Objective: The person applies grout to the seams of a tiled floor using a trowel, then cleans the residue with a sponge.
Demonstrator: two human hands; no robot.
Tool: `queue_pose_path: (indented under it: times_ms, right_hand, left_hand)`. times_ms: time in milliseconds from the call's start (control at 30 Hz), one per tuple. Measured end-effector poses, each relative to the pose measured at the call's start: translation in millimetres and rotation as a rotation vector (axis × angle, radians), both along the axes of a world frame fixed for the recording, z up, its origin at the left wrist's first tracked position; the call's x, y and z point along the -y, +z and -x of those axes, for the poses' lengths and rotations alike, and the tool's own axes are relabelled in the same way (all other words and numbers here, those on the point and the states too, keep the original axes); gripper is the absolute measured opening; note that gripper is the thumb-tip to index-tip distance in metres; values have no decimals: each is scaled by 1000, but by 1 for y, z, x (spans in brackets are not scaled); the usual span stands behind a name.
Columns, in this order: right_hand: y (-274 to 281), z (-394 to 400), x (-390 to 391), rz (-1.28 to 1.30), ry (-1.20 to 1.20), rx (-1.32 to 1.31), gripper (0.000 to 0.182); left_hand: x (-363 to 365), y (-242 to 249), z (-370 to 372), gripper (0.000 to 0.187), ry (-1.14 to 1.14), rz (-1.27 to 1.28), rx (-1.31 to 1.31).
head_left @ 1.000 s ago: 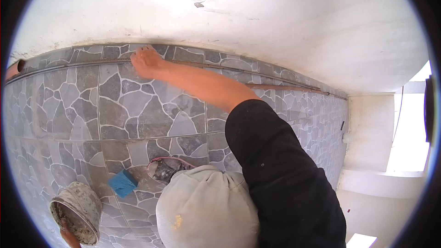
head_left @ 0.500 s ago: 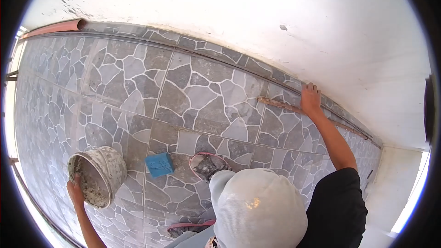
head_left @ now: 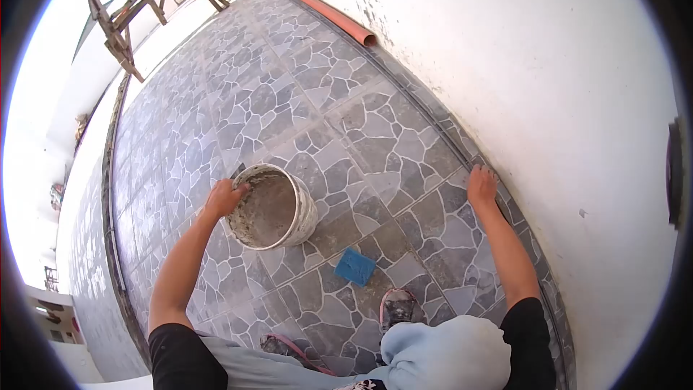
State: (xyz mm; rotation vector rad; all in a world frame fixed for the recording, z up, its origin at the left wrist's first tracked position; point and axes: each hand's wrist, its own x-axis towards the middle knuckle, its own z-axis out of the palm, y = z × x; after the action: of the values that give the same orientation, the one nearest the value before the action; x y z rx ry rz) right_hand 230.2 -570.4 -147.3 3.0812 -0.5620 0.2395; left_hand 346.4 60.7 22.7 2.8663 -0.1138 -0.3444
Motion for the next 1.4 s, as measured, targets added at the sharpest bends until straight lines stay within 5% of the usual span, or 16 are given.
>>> queue_pose_path:
  times_ms: [200, 267, 600, 1000, 1200, 1267, 1367, 1400]
  right_hand:
    - [-17, -9, 28, -86, 62, -146, 23]
    - [8, 4, 3, 143, 118, -25, 16]
    - [-7, 3, 14, 135, 120, -169, 23]
    - [16, 221, 75, 61, 51, -289, 25]
    - [22, 377, 111, 73, -265, -431, 30]
    - [57, 387, 93, 179, -300, -607, 38]
    - [70, 347, 83, 21, -300, -283, 40]
    - [75, 317, 74, -49, -284, -201, 38]
  left_hand:
    - [-3, -5, 2, 56, 1, -88, 43]
    - [-5, -4, 0, 57, -11, -127, 119]
    - [-6, -8, -5, 59, 15, -105, 26]
    - [-12, -8, -6, 55, -36, -76, -12]
    - [-12, -10, -5, 56, -54, -19, 17]
    - [-16, -14, -9, 57, -26, -88, -14]
    - [-39, -34, -19, 56, -74, -60, 93]
    - [-35, -28, -23, 51, -99, 14, -74]
